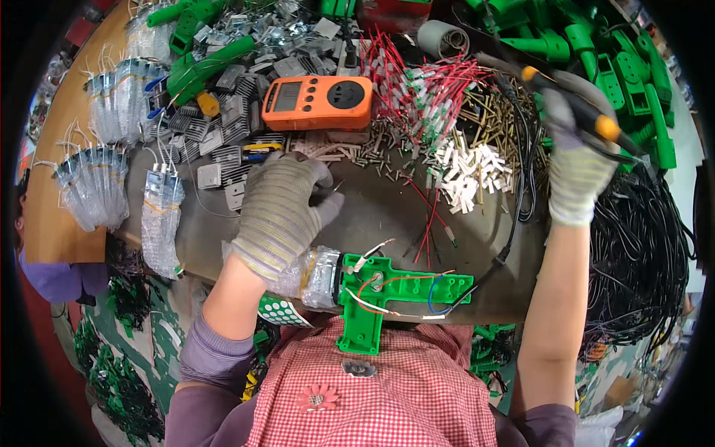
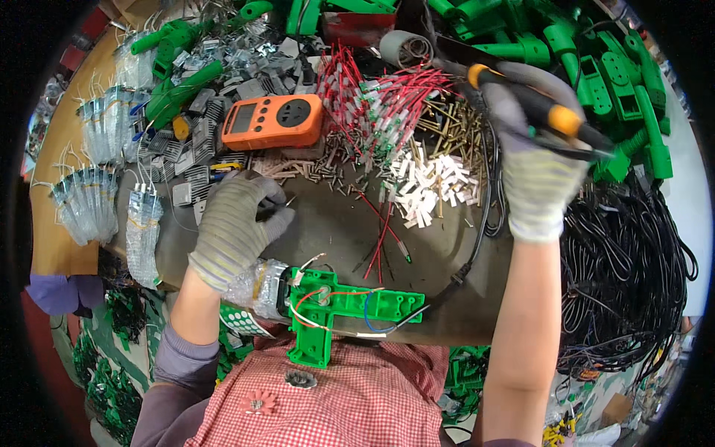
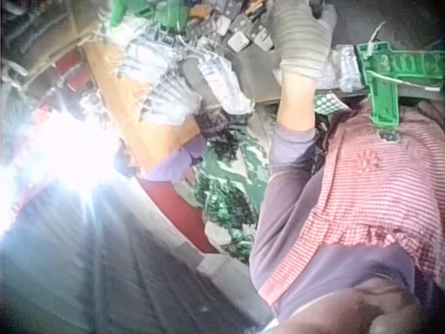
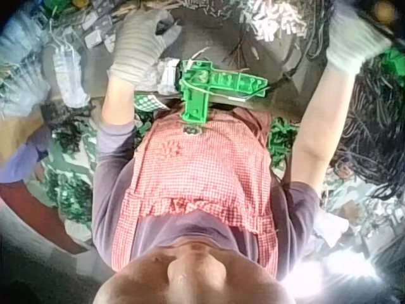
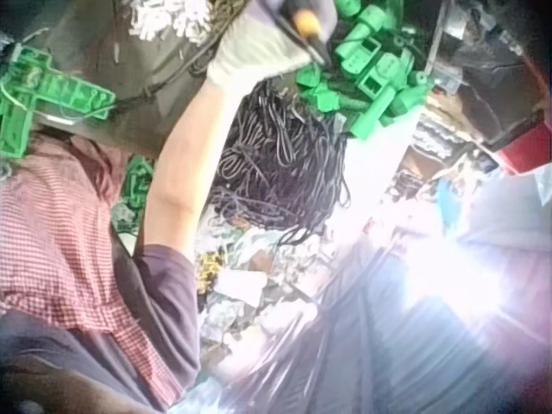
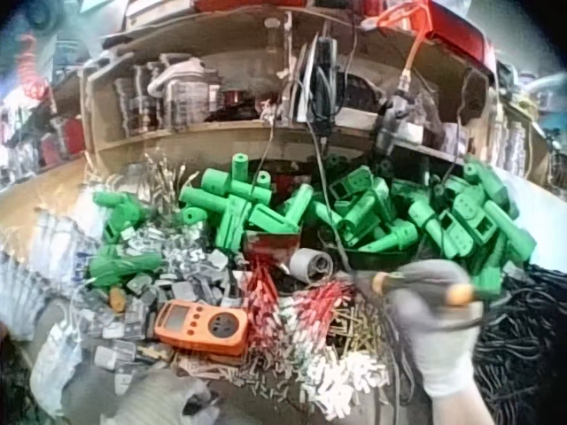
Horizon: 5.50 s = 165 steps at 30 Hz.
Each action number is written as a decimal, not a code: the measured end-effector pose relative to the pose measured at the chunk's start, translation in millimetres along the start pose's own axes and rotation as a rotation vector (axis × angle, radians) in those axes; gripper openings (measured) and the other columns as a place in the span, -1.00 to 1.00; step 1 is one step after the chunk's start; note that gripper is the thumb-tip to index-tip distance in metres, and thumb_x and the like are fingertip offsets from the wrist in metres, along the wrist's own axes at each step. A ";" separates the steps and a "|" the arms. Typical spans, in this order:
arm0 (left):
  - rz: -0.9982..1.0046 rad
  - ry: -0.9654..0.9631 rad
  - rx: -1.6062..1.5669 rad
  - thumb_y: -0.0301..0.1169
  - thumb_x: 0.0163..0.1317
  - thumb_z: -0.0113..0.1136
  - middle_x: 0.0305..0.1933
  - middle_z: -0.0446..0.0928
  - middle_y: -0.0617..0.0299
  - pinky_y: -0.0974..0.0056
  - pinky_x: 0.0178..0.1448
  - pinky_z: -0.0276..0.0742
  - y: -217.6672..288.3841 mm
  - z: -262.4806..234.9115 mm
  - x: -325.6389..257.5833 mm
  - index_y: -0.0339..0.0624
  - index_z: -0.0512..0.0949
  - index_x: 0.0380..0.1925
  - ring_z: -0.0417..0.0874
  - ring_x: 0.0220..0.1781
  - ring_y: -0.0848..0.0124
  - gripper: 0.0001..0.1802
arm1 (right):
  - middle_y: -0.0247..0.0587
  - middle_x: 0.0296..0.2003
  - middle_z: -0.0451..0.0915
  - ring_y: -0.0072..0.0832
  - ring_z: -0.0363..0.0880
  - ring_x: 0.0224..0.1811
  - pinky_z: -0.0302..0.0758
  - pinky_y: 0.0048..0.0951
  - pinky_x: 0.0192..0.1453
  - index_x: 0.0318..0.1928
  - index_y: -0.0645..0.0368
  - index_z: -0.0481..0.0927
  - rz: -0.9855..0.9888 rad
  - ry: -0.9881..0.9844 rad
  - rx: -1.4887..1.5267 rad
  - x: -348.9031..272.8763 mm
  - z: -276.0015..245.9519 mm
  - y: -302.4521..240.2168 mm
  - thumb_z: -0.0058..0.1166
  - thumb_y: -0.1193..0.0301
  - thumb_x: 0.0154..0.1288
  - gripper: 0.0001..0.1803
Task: Soldering internal components and assembling the plastic housing of a power tool.
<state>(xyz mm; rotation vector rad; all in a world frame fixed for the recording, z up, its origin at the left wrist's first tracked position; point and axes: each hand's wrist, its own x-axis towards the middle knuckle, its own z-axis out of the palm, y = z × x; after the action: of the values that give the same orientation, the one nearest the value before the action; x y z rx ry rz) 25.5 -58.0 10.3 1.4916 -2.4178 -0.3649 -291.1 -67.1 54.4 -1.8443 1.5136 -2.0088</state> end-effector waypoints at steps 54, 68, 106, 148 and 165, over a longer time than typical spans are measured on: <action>0.331 0.086 -0.334 -0.50 0.06 0.38 -0.40 0.53 0.26 0.19 -0.24 0.46 81.7 -14.0 -29.5 -0.02 0.71 -0.27 0.56 -0.38 0.25 -0.80 | -0.26 -0.28 0.66 -0.48 0.62 -0.46 0.64 -0.48 -0.41 -0.09 0.14 0.60 1.069 0.187 0.622 -43.7 -20.9 -8.9 0.26 0.25 0.33 -0.73; 0.087 0.281 -0.488 -0.60 0.21 0.20 -0.30 0.65 0.21 0.21 -0.15 0.54 41.0 -13.3 -49.6 -0.18 0.60 -0.26 0.65 -0.27 0.22 -0.88 | -0.29 -0.33 0.62 -0.46 0.60 -0.43 0.65 -0.39 -0.37 -0.16 0.13 0.57 0.927 0.233 0.754 -35.1 -49.2 -2.1 0.23 0.19 0.37 -0.72; 0.180 0.204 -0.451 -0.55 0.20 0.20 -0.28 0.62 0.20 0.15 -0.13 0.52 42.3 7.9 -34.3 -0.12 0.57 -0.25 0.61 -0.25 0.15 -0.87 | -0.37 -0.31 0.57 -0.69 0.43 -0.51 0.43 -0.68 -0.38 -0.20 0.16 0.61 0.809 -0.238 0.559 -11.2 28.6 -11.5 0.13 0.26 0.44 -0.78; 0.317 0.085 -0.443 -0.51 -0.03 0.46 -0.45 0.60 0.22 0.26 -0.42 0.50 58.3 -15.6 -79.4 -0.09 0.69 -0.36 0.62 -0.47 0.28 -0.81 | -0.34 -0.63 0.43 -0.51 0.39 -0.73 0.35 -0.50 -0.65 -0.19 0.27 0.50 1.024 0.124 0.541 -66.6 10.1 -64.8 0.02 0.15 0.50 -0.63; 0.099 0.332 -0.230 -0.58 0.15 0.25 -0.24 0.63 0.04 0.11 -0.13 0.57 0.1 14.8 -33.1 -0.18 0.61 -0.26 0.66 -0.20 0.04 -0.85 | -0.28 -0.33 0.61 -0.54 0.62 -0.41 0.59 -0.53 -0.35 -0.05 0.23 0.58 0.684 0.243 0.690 -48.2 -53.1 -31.8 0.14 0.14 0.44 -0.63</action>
<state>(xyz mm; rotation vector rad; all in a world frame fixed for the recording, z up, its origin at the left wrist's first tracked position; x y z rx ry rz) 34.2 -27.3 -6.8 1.2205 -2.1003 -0.3316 -299.8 10.6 47.6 -0.7242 1.0514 -2.0376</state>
